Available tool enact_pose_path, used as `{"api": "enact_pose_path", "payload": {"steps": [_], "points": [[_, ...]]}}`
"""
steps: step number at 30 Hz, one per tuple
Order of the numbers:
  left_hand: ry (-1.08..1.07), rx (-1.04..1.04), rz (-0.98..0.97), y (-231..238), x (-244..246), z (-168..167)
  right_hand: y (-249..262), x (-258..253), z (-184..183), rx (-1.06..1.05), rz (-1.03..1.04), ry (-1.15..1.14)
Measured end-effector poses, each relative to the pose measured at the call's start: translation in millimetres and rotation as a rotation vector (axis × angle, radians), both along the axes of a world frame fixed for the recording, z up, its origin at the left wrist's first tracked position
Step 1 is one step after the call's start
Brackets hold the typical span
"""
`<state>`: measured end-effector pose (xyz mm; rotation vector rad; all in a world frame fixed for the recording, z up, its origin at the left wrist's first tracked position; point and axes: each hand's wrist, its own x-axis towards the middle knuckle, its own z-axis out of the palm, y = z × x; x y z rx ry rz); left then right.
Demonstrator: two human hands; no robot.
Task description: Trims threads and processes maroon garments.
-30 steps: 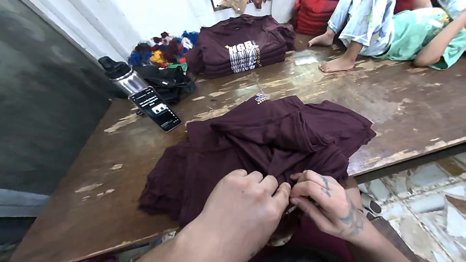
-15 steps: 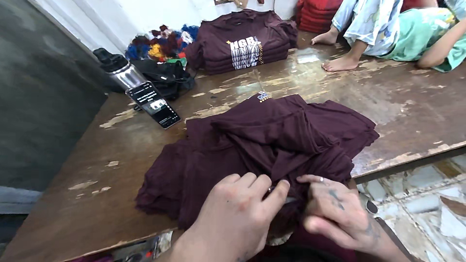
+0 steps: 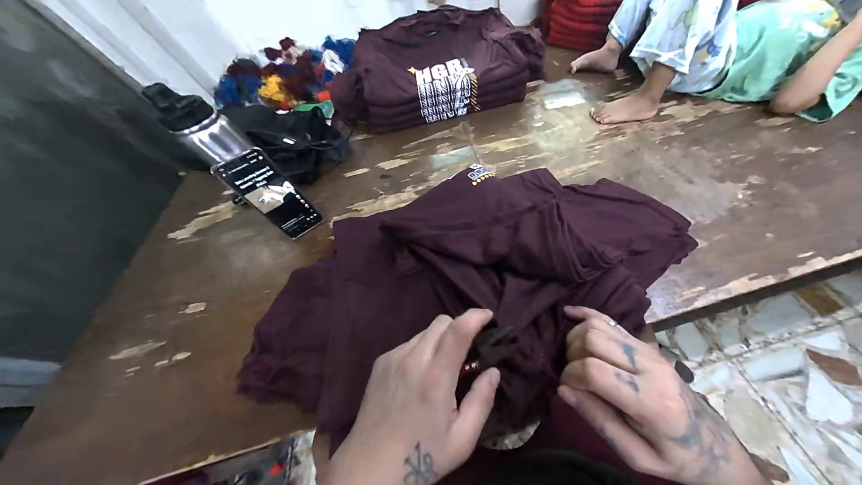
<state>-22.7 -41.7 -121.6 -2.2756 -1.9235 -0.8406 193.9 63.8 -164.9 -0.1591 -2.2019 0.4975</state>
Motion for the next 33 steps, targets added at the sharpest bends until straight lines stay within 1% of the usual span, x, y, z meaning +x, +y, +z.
{"api": "enact_pose_path", "payload": {"steps": [5,8,10,12,15,20,22,24,26,27,28,30,31,32,33], "points": [[0.233,0.074,-0.201,-1.6,-0.7,19.5,-3.6,-6.4,-3.4,0.034,-0.047,0.074],[0.275,0.115,-0.247,0.6,-1.8,18.4,-5.5,-8.9,-5.2,0.039,-0.058,0.097],[0.283,0.121,-0.24,-0.3,-2.6,18.9,-5.8,-8.5,-5.4,0.048,-0.076,0.11],[0.283,0.105,-0.233,-0.6,0.6,18.1,-7.1,-8.5,-4.4,0.058,-0.089,0.121],[0.254,0.139,-0.241,1.4,4.0,11.5,-10.8,-11.3,-4.2,0.07,-0.085,0.132],[0.136,0.118,-0.203,-3.2,-4.9,3.0,-12.3,-6.2,-8.4,0.089,-0.044,0.132],[0.102,0.152,-0.232,-1.7,-3.4,-4.7,-12.3,-6.5,-7.1,0.095,-0.038,0.14],[0.069,0.189,-0.222,-1.5,-2.7,-8.2,-13.5,-5.2,-5.7,0.097,0.013,0.133],[-0.037,0.19,-0.132,-3.8,-4.1,-10.0,-14.3,0.0,-4.3,0.084,0.106,0.142],[-0.143,0.169,-0.06,-5.0,-4.0,-11.6,-12.9,2.8,-3.2,0.072,0.139,0.159],[-0.285,0.152,0.011,-4.3,-2.3,-14.3,-10.2,5.1,0.4,0.063,0.124,0.164],[-0.599,0.094,0.119,2.1,7.0,-21.4,-1.2,2.3,12.5,0.03,0.017,0.106],[-0.736,0.031,0.115,6.0,13.8,-23.2,5.3,-6.1,17.9,0.007,-0.018,0.044],[-0.851,-0.007,0.055,8.5,21.3,-24.9,11.2,-18.1,18.8,-0.001,-0.058,-0.025],[-0.952,0.021,-0.068,8.9,27.2,-27.2,16.6,-31.2,15.3,-0.009,-0.078,-0.045]]}}
